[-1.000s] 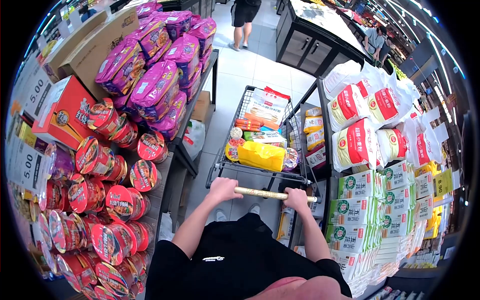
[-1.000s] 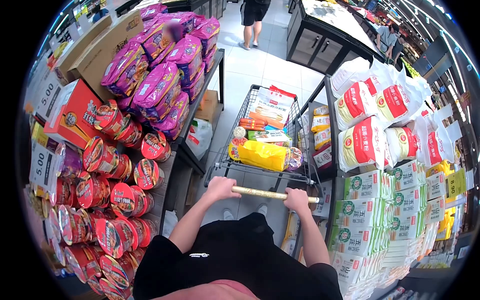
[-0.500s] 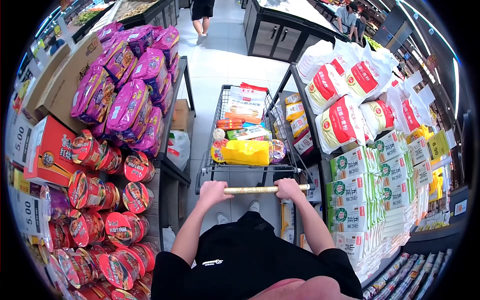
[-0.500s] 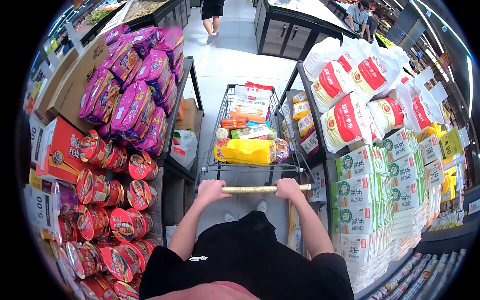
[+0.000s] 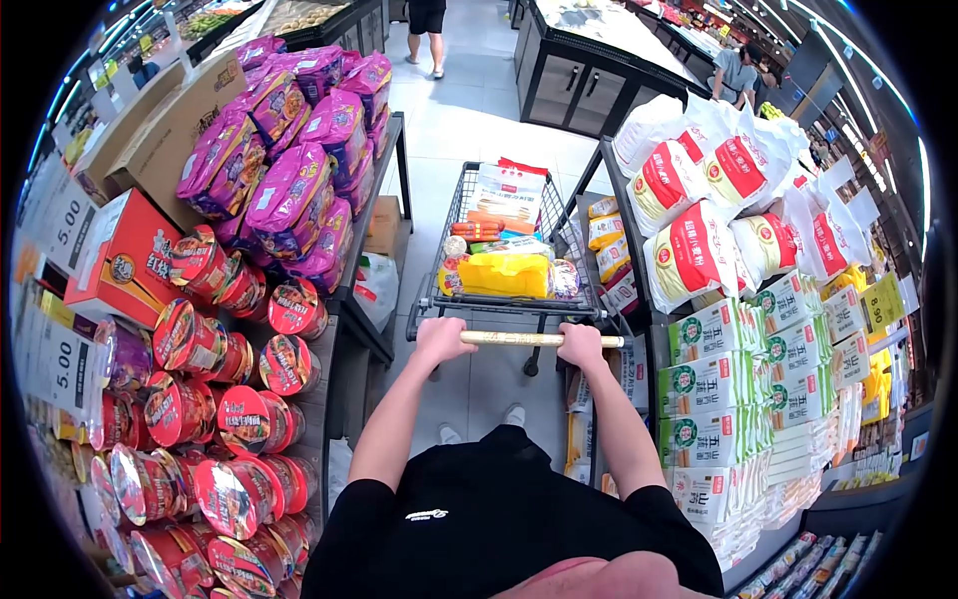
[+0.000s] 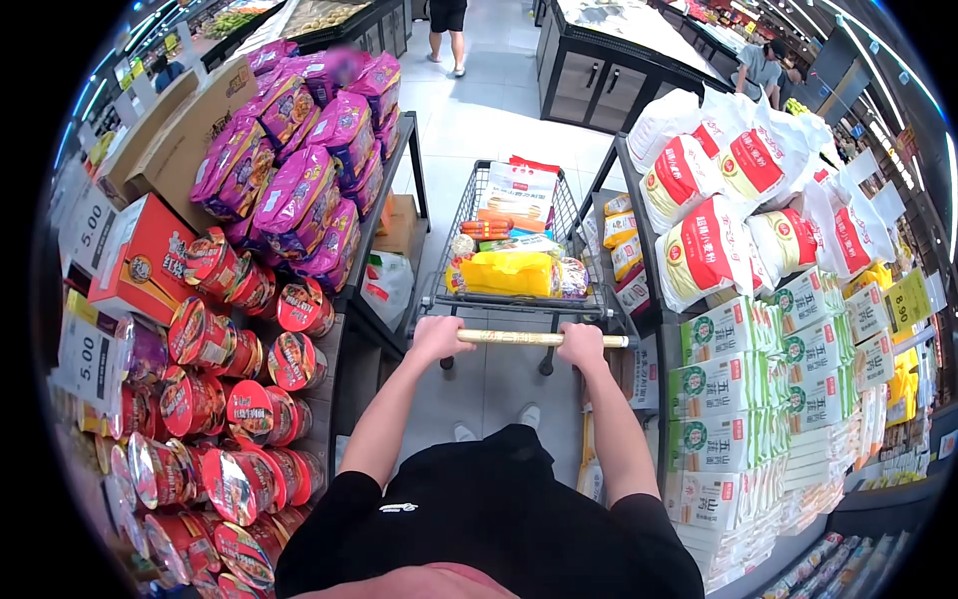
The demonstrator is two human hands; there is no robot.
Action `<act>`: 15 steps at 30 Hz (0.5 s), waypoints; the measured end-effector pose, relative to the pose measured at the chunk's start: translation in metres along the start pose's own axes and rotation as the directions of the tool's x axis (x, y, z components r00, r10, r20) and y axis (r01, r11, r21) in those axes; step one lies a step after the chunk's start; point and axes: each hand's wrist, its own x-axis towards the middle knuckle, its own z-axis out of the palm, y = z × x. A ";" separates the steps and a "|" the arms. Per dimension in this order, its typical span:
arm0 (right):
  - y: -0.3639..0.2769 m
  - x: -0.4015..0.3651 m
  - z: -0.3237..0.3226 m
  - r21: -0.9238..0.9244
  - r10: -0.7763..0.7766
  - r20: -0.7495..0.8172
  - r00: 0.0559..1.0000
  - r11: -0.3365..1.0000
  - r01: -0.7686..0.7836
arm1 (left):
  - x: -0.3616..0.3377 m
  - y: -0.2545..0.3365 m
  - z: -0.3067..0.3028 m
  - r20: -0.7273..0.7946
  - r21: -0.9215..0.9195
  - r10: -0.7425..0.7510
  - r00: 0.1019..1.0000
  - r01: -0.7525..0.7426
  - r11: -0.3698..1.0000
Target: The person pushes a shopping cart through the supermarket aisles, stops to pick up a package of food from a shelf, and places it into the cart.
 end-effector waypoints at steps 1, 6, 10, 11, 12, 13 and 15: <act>0.000 -0.001 0.001 0.000 -0.007 0.001 1.000 1.000 0.007 | 0.001 0.000 0.000 0.013 -0.003 0.000 1.000 0.000 1.000; 0.002 -0.005 0.006 0.021 -0.011 -0.035 0.999 1.000 0.011 | -0.005 -0.001 0.008 -0.010 -0.006 0.004 1.000 -0.004 1.000; -0.002 -0.015 -0.005 -0.006 -0.006 0.116 0.993 1.000 0.006 | -0.023 0.005 0.009 -0.018 -0.030 0.002 1.000 -0.002 1.000; -0.001 -0.016 -0.007 -0.020 0.016 0.201 0.979 1.000 -0.012 | -0.028 0.007 0.009 -0.011 -0.022 0.004 1.000 -0.005 1.000; -0.001 -0.018 -0.013 -0.017 0.017 0.213 0.977 1.000 -0.014 | -0.032 0.010 0.010 -0.003 -0.016 0.005 1.000 -0.005 1.000; -0.002 -0.018 -0.019 -0.019 0.011 0.332 0.943 1.000 -0.005 | -0.036 0.011 0.011 0.006 -0.020 -0.005 1.000 0.005 1.000; -0.003 -0.019 -0.025 -0.028 0.012 0.524 0.852 1.000 0.003 | -0.047 0.013 0.016 -0.030 -0.050 0.017 0.999 -0.019 0.999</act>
